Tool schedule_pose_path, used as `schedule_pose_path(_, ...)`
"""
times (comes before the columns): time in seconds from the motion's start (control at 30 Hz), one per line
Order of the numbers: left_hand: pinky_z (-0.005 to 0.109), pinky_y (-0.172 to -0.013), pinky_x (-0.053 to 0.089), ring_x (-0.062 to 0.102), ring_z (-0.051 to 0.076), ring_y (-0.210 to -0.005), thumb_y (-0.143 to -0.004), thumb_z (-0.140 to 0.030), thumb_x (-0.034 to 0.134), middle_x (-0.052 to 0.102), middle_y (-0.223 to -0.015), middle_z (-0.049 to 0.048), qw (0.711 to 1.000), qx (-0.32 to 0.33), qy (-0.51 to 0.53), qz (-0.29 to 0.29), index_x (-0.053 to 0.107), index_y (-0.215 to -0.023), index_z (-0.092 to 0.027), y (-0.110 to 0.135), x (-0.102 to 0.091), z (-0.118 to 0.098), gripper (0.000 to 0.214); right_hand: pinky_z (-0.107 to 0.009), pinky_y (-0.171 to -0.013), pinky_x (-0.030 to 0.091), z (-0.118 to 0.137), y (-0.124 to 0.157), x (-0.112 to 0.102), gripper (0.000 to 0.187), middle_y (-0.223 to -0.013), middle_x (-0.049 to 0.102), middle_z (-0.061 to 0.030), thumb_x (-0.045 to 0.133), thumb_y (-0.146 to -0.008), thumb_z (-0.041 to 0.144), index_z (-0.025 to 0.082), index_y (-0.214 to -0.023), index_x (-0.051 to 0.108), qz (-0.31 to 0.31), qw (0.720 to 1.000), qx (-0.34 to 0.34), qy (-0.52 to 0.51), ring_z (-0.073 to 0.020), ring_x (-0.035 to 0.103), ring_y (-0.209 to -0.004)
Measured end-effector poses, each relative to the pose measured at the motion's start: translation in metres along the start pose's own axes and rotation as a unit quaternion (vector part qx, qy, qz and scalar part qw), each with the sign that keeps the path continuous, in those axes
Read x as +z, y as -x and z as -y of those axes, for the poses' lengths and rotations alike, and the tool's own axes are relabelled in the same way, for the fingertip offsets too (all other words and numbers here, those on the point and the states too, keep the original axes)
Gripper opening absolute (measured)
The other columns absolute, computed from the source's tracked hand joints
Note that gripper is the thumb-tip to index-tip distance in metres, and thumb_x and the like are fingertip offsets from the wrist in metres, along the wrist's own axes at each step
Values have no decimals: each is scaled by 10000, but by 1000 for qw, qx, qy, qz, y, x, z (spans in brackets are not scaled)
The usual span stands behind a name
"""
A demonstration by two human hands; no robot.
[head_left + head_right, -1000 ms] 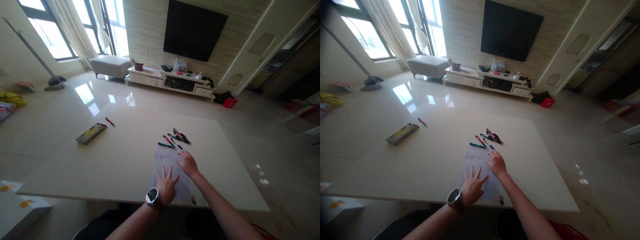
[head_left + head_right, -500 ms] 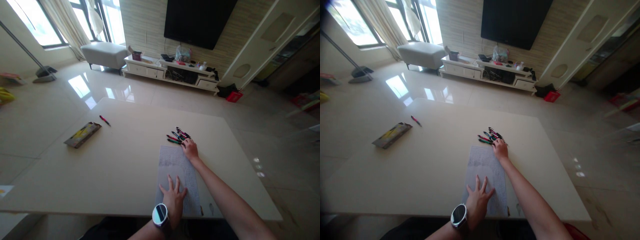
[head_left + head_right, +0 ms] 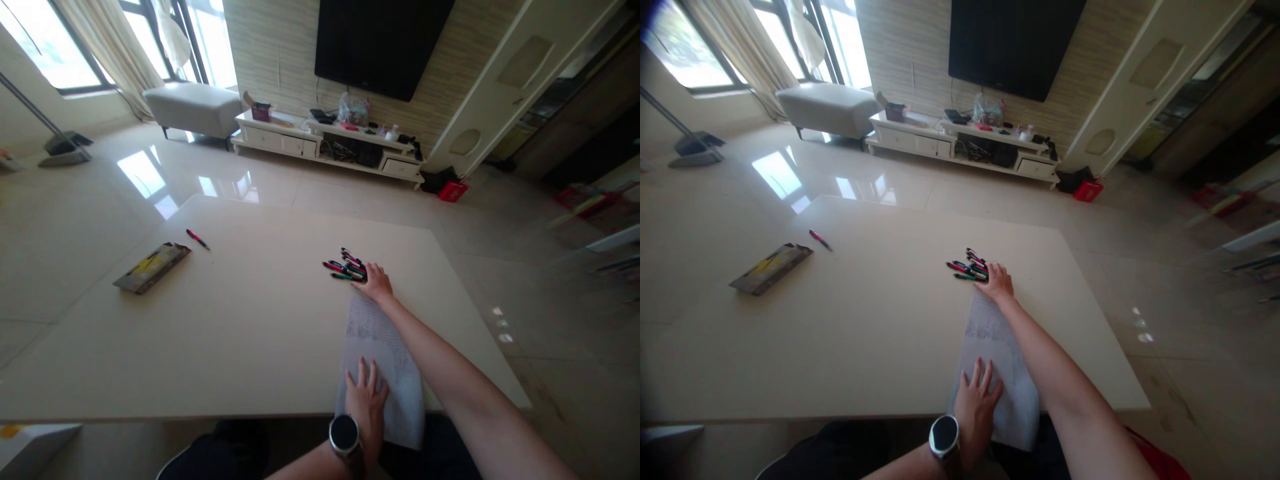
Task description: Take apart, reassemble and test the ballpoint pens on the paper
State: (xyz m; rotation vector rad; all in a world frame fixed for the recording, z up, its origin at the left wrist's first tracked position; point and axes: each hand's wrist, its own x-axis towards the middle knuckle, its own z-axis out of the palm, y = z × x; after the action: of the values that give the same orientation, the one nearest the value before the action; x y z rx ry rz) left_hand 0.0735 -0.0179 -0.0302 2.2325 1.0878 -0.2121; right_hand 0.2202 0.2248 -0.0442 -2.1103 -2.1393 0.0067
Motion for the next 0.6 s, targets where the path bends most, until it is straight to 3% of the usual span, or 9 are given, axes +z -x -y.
schedule_pose_path(0.13, 632, -1144, 342, 104, 382, -1543, -924, -318, 499, 248, -1659, 120, 1000, 2, 5, -30, 406, -1540, -249, -11, 15, -6, 627, -435, -1090, 336, 6, -23, 11, 907, -1569, 352, -144, 676, -778, 687, 240, -1502, 365, 22, 999, -27, -12, -315, 327, -1394)
schedule_pose_path(0.27, 558, -1157, 367, 142, 314, -1548, -971, -279, 391, 305, -1643, 75, 999, 0, 4, -49, 364, -1562, -276, -24, 20, -1, 592, -434, -1060, 331, 11, -44, 18, 780, -1454, 451, -137, 603, -851, 660, 272, -1500, 410, 46, 995, -88, -31, -302, 395, -1301)
schedule_pose_path(0.37, 529, -1177, 352, 150, 313, -1547, -947, -370, 488, 229, -1668, 79, 998, 3, -3, -56, 356, -1566, -249, -33, 16, 4, 644, -446, -1030, 334, 17, -54, 18, 636, -1378, 470, -133, 557, -912, 587, 304, -1474, 467, 53, 993, -105, -25, -300, 422, -1239)
schedule_pose_path(0.47, 558, -1216, 280, 111, 339, -1550, -847, -511, 641, 137, -1682, 100, 998, 20, -14, -49, 344, -1569, -208, -41, 10, 7, 838, -444, -1025, 344, 37, -59, 18, 557, -1335, 473, -138, 535, -947, 508, 303, -1463, 486, 57, 991, -119, -17, -297, 429, -1213)
schedule_pose_path(0.6, 592, -1213, 264, 110, 328, -1552, -876, -418, 612, 148, -1679, 88, 997, 31, -19, -68, 274, -1594, -222, -54, 8, 6, 817, -437, -1019, 377, 85, -58, 18, 504, -1316, 480, -158, 485, -986, 441, 269, -1459, 487, 74, 987, -143, -16, -309, 414, -1207)
